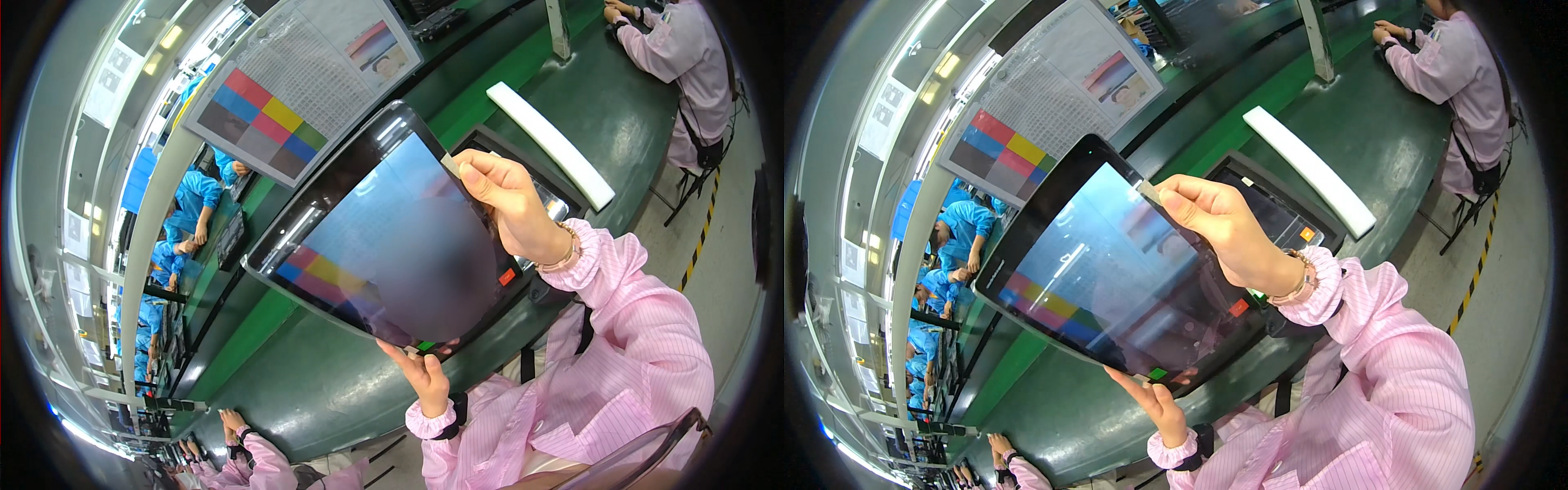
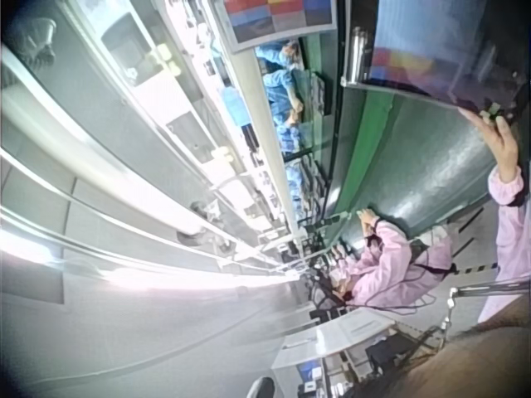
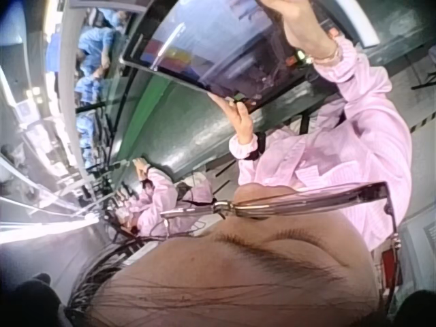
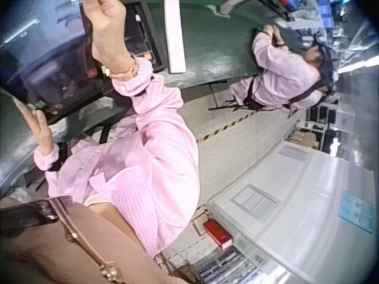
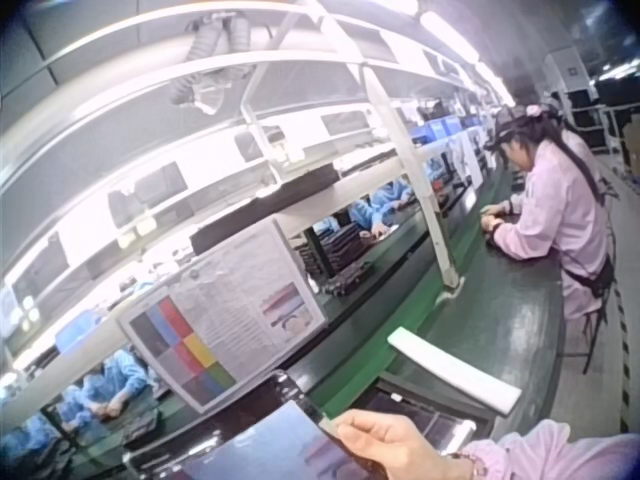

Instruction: The worker is using a tablet and an instruction sheet to inspect small plastic components on a factory assembly line.

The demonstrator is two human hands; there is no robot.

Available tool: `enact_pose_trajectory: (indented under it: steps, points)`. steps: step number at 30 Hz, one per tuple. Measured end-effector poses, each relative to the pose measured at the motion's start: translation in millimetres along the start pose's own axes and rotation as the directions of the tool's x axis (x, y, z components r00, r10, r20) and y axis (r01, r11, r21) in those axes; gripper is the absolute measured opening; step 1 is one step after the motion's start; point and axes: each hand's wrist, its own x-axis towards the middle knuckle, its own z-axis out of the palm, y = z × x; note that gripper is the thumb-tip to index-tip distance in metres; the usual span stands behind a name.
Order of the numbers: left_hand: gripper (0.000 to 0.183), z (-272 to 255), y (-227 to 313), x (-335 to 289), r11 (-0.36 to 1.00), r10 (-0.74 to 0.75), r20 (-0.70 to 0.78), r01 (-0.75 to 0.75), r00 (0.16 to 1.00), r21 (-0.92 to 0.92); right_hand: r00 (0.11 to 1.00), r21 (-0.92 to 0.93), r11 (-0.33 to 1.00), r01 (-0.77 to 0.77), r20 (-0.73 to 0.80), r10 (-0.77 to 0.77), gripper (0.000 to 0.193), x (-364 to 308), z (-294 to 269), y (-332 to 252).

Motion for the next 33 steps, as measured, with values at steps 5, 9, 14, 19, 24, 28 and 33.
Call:
enact_pose_trajectory:
  steps: [5,9,14,19,24,28,33]
  points:
    - [0.057,-9,7,15,0.995,0.080,-0.119,-0.072,0.990,0.073,0.999,0.033,0.998,-0.051,-0.012,0.051,0.027,-3,-4,7]
    - [0.048,3,14,24,0.946,-0.135,-0.280,0.040,0.950,-0.322,0.990,0.002,0.990,-0.141,0.012,0.141,0.025,-13,-3,14]
    - [0.039,6,21,24,0.920,-0.222,-0.298,0.098,0.929,-0.379,0.929,-0.148,0.928,-0.343,0.091,0.358,0.027,-16,-18,6]
    - [0.033,1,16,14,0.878,-0.307,-0.159,0.215,0.938,-0.427,0.934,0.130,0.933,-0.335,0.179,0.310,0.043,13,-50,-8]
    - [0.034,-6,2,15,0.856,-0.412,-0.125,0.337,0.902,-0.391,0.996,-0.169,0.983,-0.074,0.029,0.080,0.032,20,-92,-17]
    - [0.025,-27,-21,30,0.801,-0.516,-0.099,0.439,0.851,-0.407,0.987,-0.985,0.175,0.011,0.039,0.154,0.024,8,-143,-11]
    - [0.024,-47,-51,45,0.677,-0.643,-0.024,0.553,0.766,-0.485,0.970,-0.995,-0.071,0.070,0.052,0.238,0.024,-20,-182,9]
